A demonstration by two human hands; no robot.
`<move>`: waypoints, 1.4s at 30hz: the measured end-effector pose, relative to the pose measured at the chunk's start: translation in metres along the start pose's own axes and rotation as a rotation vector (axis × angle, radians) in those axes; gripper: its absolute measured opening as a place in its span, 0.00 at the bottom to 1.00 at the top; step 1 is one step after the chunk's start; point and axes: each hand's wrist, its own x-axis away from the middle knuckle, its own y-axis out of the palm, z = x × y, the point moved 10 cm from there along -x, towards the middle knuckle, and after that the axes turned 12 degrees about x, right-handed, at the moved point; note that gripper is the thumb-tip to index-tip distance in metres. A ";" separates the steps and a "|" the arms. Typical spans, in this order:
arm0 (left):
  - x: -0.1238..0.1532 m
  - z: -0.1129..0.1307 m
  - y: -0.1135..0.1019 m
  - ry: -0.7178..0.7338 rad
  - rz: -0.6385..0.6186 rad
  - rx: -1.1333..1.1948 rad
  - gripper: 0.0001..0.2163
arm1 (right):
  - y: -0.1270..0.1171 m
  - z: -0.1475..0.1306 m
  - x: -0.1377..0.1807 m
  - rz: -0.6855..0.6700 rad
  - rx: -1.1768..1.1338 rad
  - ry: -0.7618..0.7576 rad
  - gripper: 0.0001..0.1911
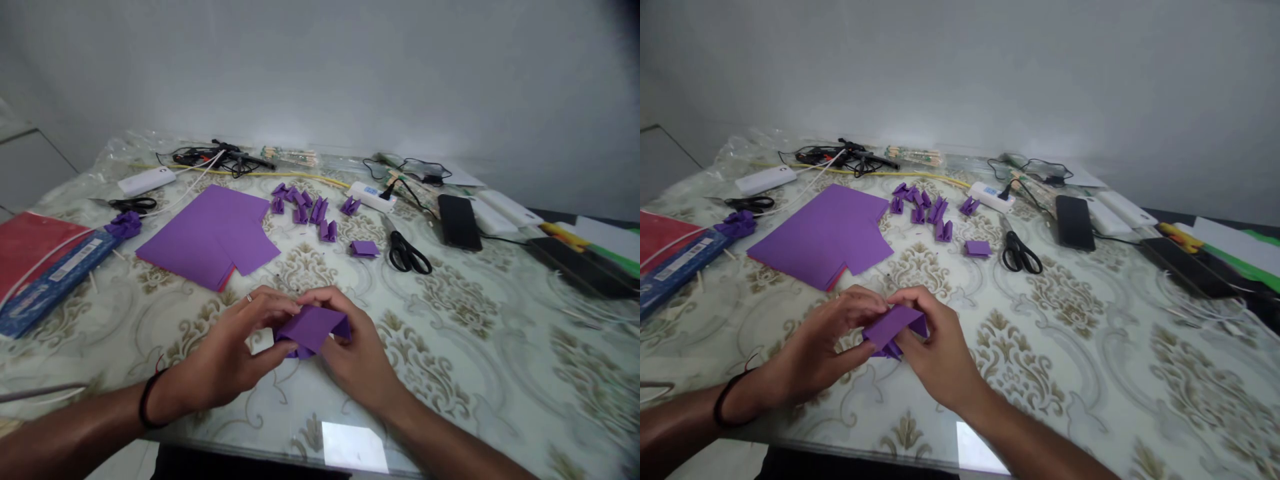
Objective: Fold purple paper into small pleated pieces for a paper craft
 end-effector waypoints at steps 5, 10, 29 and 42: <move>0.001 -0.006 -0.002 -0.086 0.028 0.144 0.12 | -0.003 0.001 -0.001 0.006 -0.019 0.015 0.11; 0.000 -0.003 -0.005 -0.142 0.046 0.080 0.09 | -0.006 -0.005 -0.002 0.046 0.046 -0.032 0.08; 0.001 0.013 -0.006 0.023 0.079 -0.260 0.14 | 0.012 0.005 0.003 -0.012 0.137 -0.027 0.07; -0.003 0.009 -0.017 0.043 0.189 -0.166 0.15 | 0.009 0.004 0.003 0.022 0.004 -0.015 0.04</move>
